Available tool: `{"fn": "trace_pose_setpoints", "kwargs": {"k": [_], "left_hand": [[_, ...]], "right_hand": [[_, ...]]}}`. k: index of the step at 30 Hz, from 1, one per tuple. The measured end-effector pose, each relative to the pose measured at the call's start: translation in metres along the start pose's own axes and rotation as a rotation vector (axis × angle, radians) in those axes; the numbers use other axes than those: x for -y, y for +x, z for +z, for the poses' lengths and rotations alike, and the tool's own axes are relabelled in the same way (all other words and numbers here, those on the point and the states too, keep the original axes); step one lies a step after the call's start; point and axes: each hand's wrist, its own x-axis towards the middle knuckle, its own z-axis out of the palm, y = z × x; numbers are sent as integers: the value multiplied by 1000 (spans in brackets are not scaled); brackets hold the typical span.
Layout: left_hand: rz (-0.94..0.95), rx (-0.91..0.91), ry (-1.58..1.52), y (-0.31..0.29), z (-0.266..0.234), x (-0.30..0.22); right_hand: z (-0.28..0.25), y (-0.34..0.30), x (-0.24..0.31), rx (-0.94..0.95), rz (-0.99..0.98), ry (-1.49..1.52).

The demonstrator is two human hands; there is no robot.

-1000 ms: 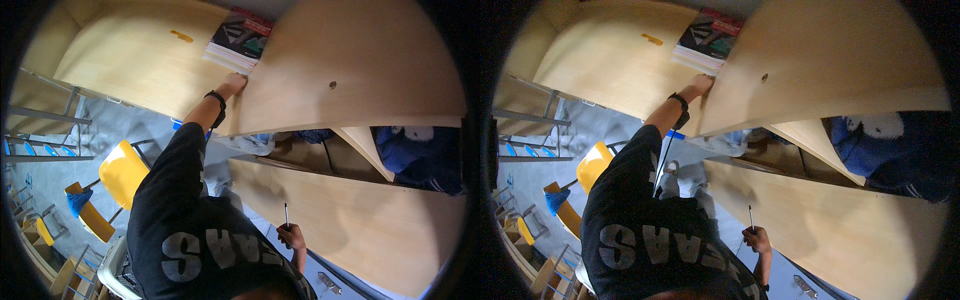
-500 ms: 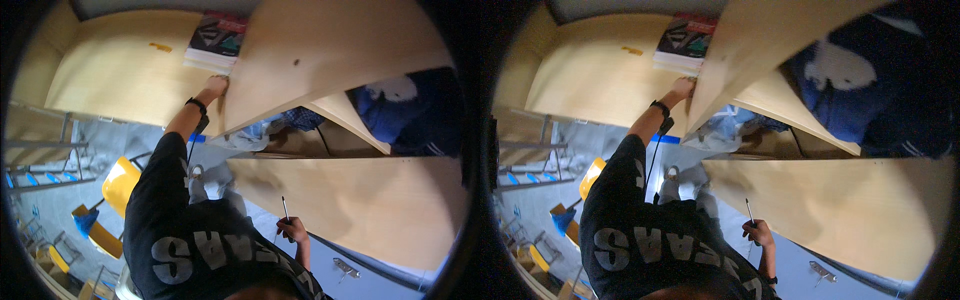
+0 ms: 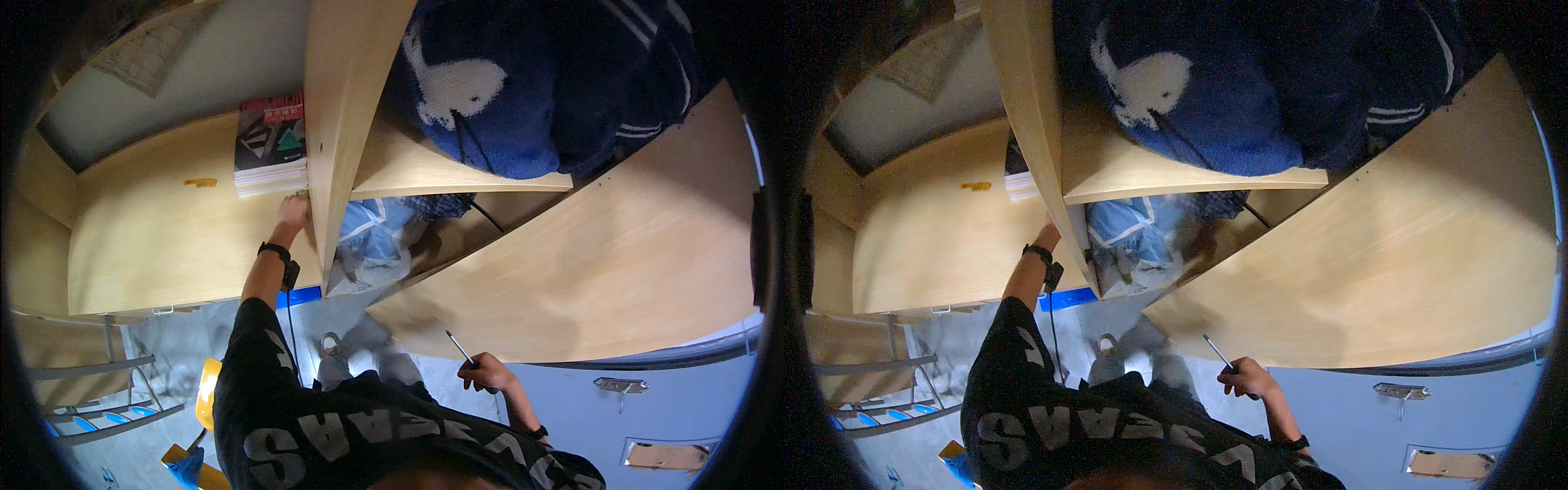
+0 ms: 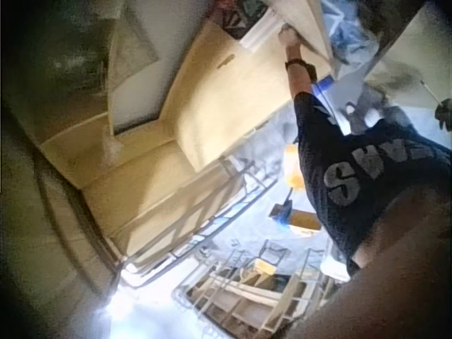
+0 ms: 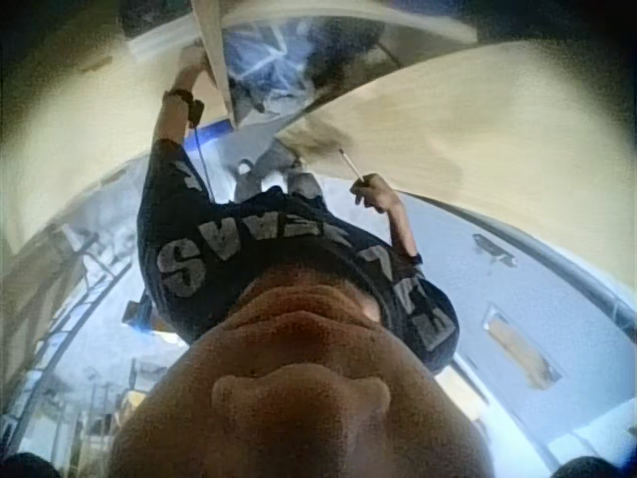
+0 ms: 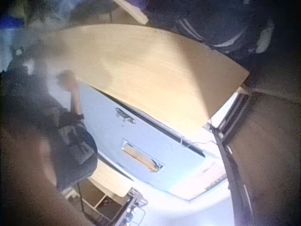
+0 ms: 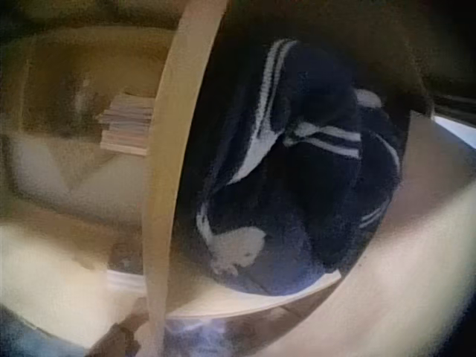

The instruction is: The person uses a screwdriver to tighten and adjust the hinges on a wooden cabinet door. They hold the door steady while working on the screws for both the upper and lower hinges.

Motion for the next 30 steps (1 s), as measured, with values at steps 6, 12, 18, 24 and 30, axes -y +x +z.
{"fn": "trace_pose_setpoints", "kwargs": {"k": [6,12,18,24,30], "left_hand": [[-296,-426,-245,-25,-84,9],[-259,-588,-681,-97,-224,-112],[-117,12,-1371,-120,-262,-265],[-221,240,-1520,-121,-267,-296],[-224,329,-1511,-102,-275,-311]], "right_hand": [[-4,3,20,16,-54,-125],[1,-19,47,-319,-601,197],[-5,-38,141,-484,-1120,102],[9,-30,168,-411,-1246,-75],[-1,-28,163,-257,-1129,224]]}}
